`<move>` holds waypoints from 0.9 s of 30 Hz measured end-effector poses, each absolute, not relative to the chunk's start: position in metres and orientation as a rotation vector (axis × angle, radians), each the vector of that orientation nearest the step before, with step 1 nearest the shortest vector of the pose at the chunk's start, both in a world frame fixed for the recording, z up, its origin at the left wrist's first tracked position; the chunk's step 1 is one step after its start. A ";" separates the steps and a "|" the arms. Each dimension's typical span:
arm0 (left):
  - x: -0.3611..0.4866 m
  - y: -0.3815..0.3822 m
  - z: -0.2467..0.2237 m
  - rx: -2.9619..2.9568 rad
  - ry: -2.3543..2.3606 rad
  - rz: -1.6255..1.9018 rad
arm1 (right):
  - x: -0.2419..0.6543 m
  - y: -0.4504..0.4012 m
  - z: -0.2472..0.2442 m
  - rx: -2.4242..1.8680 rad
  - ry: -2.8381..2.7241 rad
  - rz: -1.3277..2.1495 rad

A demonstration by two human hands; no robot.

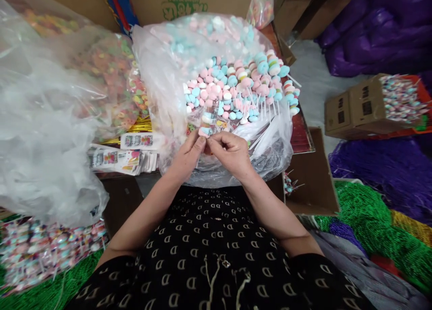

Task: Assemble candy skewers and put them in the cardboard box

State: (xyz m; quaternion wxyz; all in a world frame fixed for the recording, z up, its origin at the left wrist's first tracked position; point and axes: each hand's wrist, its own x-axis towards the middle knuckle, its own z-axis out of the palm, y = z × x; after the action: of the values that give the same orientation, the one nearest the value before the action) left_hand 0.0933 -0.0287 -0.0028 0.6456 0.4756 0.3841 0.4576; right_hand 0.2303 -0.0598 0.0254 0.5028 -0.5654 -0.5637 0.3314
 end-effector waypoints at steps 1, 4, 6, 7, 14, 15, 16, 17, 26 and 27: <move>0.093 -0.026 0.005 1.076 0.810 1.060 | 0.230 -0.061 0.026 -1.365 -1.366 0.795; 0.088 -0.024 0.032 1.066 0.652 1.138 | 0.231 -0.060 0.025 -1.358 -1.362 0.785; 0.082 -0.027 0.050 1.115 0.608 1.159 | 0.234 -0.056 0.022 -1.361 -1.323 0.786; 0.079 -0.031 0.056 1.171 0.601 1.160 | 0.236 -0.053 0.022 -1.369 -1.296 0.781; 0.075 -0.046 0.047 1.721 0.735 0.911 | 0.240 -0.045 0.048 -1.377 -1.239 0.590; 0.078 -0.043 0.043 1.701 0.772 0.877 | 0.238 -0.048 0.053 -1.359 -1.259 0.575; 0.081 -0.039 0.039 1.629 0.802 0.878 | 0.236 -0.052 0.056 -1.339 -1.285 0.574; 0.083 -0.034 0.037 1.511 0.816 0.902 | 0.233 -0.056 0.057 -1.317 -1.315 0.576; 0.070 -0.028 0.043 1.267 0.658 0.755 | 0.242 -0.053 0.036 -1.331 -1.342 0.480; 0.071 -0.030 0.038 1.303 0.693 0.676 | 0.243 -0.053 0.038 -1.329 -1.355 0.434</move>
State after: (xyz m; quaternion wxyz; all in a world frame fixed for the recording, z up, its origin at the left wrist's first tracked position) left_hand 0.0706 -0.0300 0.0382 0.6885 0.5822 0.3096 0.3020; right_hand 0.2425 -0.0535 0.0382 0.5624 -0.5644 -0.5755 0.1845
